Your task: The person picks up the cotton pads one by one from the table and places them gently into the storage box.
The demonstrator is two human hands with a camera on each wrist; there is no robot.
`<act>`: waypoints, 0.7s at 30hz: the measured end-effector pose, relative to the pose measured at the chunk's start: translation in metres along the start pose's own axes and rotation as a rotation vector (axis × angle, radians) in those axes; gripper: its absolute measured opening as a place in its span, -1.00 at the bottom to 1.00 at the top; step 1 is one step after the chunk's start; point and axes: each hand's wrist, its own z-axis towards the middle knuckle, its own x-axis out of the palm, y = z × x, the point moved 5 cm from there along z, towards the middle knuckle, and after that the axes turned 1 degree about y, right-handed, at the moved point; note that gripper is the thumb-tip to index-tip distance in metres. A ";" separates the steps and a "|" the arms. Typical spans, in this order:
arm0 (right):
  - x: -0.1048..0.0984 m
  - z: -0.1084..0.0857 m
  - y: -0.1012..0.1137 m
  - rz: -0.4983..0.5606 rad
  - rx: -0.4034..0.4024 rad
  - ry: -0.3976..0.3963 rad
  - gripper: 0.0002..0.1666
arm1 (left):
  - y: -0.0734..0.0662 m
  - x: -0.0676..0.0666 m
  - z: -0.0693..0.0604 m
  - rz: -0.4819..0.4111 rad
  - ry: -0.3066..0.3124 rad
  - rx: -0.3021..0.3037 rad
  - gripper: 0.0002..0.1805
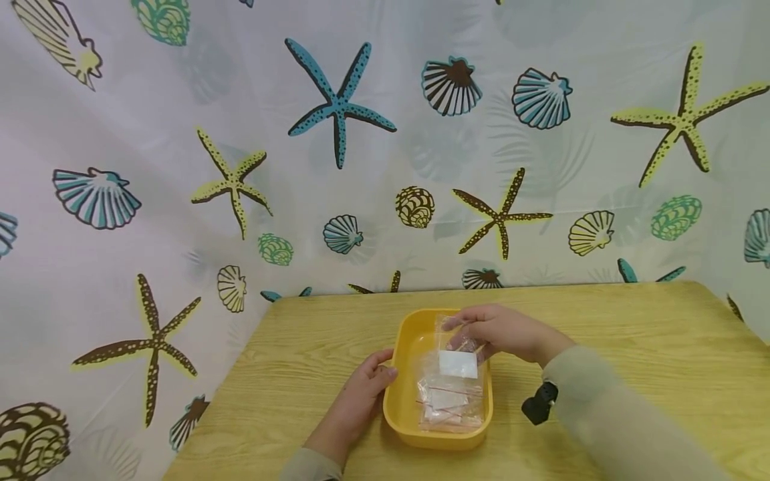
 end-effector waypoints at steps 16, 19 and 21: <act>0.020 0.014 -0.001 -0.179 0.007 0.028 -0.56 | -0.003 0.003 -0.002 -0.019 0.015 0.004 -0.41; 0.017 0.013 0.000 -0.241 -0.002 -0.004 -0.54 | -0.002 0.003 -0.001 -0.021 0.015 0.004 -0.41; 0.014 0.013 0.000 -0.267 -0.003 -0.033 -0.53 | -0.002 0.002 -0.001 -0.017 0.014 0.006 -0.42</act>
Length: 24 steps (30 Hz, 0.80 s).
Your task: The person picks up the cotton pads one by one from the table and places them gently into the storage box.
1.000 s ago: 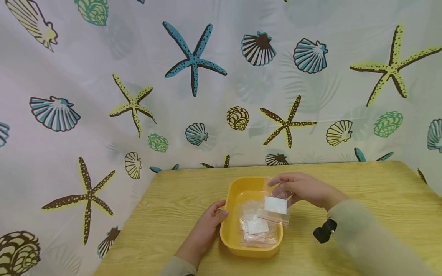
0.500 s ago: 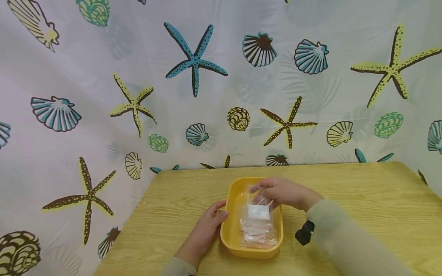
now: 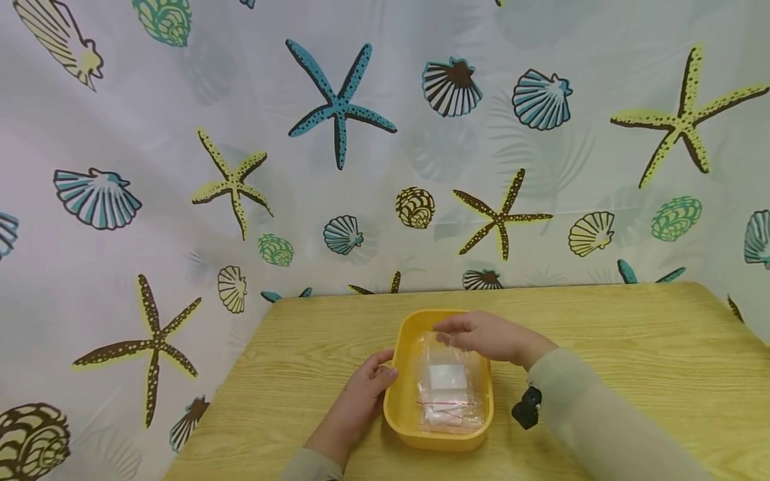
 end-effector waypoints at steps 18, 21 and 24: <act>-0.029 -0.018 -0.002 0.018 0.002 -0.129 -0.57 | -0.002 0.000 0.000 0.011 0.000 0.001 -0.42; -0.033 -0.023 -0.007 0.053 -0.007 -0.132 -0.57 | -0.001 -0.001 0.000 0.015 -0.003 -0.009 -0.41; -0.038 -0.029 -0.012 0.075 -0.007 -0.144 -0.58 | -0.001 -0.001 0.000 0.019 -0.011 -0.010 -0.40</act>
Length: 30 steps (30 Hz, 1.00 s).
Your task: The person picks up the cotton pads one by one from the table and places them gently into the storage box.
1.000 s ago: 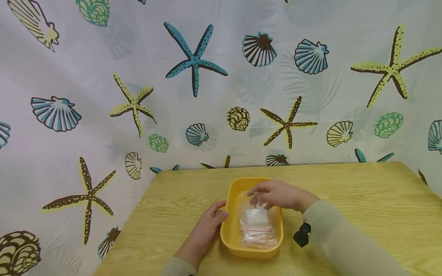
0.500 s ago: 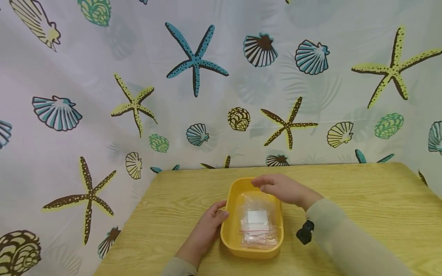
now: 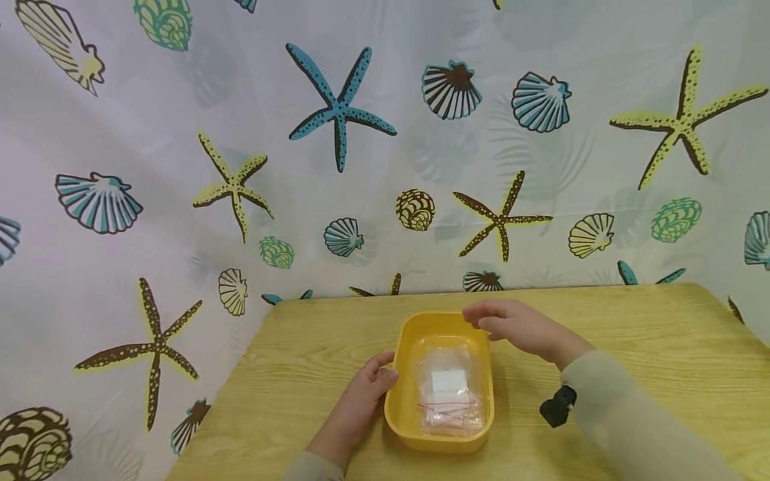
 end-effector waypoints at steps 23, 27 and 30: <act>-0.017 -0.075 -0.024 -0.254 0.000 -0.092 -0.53 | -0.002 -0.001 0.002 0.047 -0.070 0.022 -0.41; -0.021 -0.088 -0.025 -0.347 0.012 -0.130 -0.52 | 0.000 -0.001 0.001 0.033 -0.064 0.010 -0.41; -0.025 -0.095 -0.026 -0.384 0.019 -0.160 -0.51 | 0.000 0.000 -0.001 0.018 -0.063 0.008 -0.42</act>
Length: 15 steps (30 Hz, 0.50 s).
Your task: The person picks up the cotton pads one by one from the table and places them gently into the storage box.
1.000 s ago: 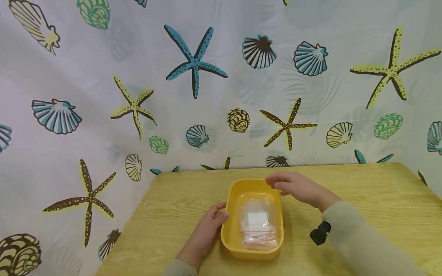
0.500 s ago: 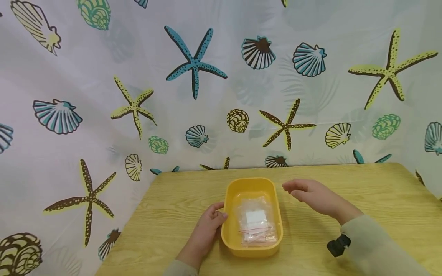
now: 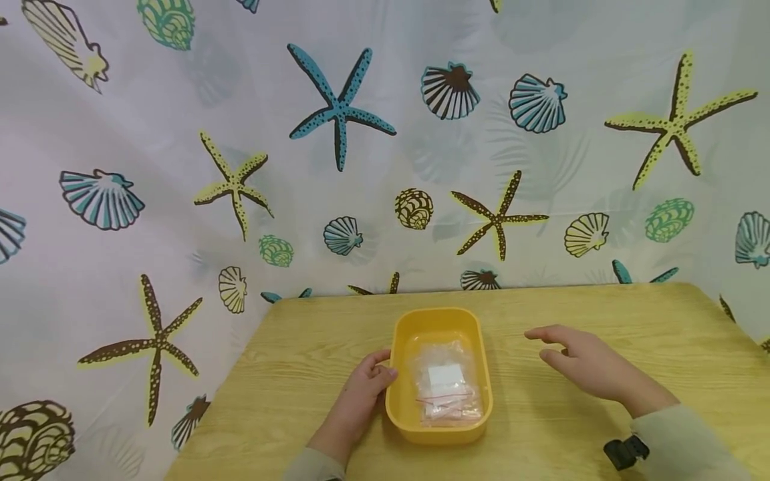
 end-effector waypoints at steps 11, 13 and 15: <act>-0.006 -0.014 -0.016 -0.120 0.010 -0.087 -0.43 | 0.000 -0.006 -0.002 0.005 -0.028 0.000 -0.41; -0.007 -0.018 -0.018 -0.170 0.025 -0.107 -0.38 | -0.003 -0.009 -0.003 0.025 -0.042 0.005 -0.41; -0.010 -0.022 -0.021 -0.241 0.033 -0.130 -0.34 | -0.007 -0.012 -0.004 0.063 -0.069 0.013 -0.42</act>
